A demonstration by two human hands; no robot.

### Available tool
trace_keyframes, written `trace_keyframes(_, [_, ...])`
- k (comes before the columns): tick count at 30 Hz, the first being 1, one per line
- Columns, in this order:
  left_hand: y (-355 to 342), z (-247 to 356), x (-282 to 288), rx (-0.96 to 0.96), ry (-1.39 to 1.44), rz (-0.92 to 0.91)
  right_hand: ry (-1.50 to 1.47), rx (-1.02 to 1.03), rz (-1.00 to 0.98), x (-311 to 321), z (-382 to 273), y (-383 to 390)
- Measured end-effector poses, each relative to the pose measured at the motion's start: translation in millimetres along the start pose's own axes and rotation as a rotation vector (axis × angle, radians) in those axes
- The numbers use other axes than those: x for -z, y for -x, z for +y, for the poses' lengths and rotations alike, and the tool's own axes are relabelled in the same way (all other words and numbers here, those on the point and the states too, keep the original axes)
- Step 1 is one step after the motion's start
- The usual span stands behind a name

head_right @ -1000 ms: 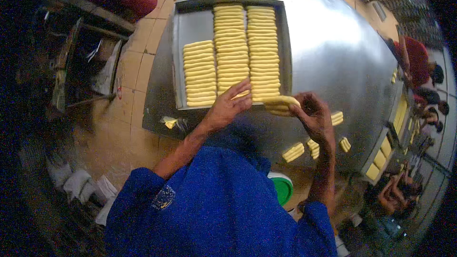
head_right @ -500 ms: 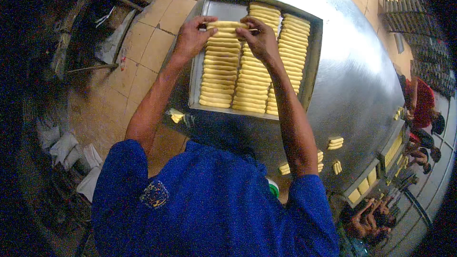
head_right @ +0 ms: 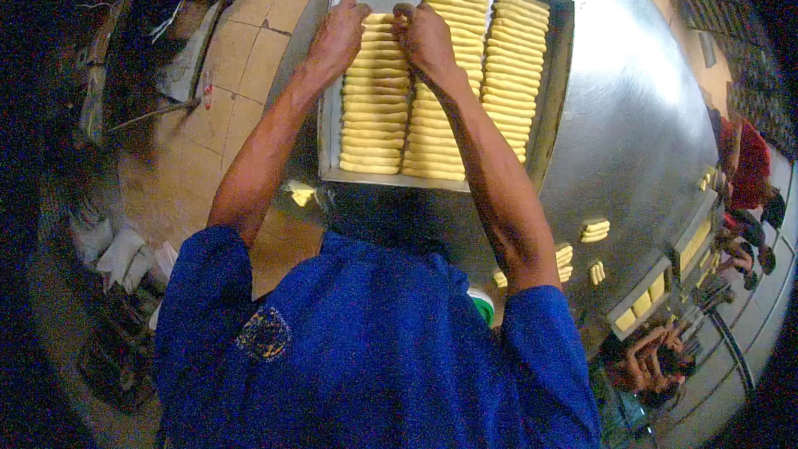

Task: The person shapes portions of dough into elongated sticks by hand on a metal table and arranges the dough sticks into a baking tray.

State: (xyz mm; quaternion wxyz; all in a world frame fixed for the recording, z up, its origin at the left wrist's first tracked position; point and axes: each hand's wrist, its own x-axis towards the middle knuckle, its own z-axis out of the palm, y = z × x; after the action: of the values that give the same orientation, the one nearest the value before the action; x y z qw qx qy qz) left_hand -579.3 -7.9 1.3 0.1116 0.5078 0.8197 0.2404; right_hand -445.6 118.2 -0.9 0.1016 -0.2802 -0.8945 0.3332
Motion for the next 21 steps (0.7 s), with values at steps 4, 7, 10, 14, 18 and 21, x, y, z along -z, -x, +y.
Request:
trace_keyframes(4, [2, 1, 4, -0.008, 0.018, -0.141, 0.017, 0.042, -0.090, 9, 0, 4])
trace_keyframes(7, [-7, 4, 6, 0.085, -0.069, -0.269, 0.148, 0.051, -0.125, 11, -4, 5])
trace_keyframes(10, [6, 10, 14, -0.001, -0.099, -0.260, 0.332, 0.005, -0.107, 22, -19, 18])
trace_keyframes(14, [36, 21, 11, -0.153, -0.449, -0.433, 0.554, 0.275, 0.018, 13, -6, 51])
trace_keyframes(18, [57, 13, -12, -0.093, -0.177, -0.207, 0.623, 0.226, -0.053, -7, 1, 81])
trace_keyframes(21, [67, 42, -1, 0.071, 0.125, -0.232, 0.579, 0.235, -0.054, -10, 6, 95])
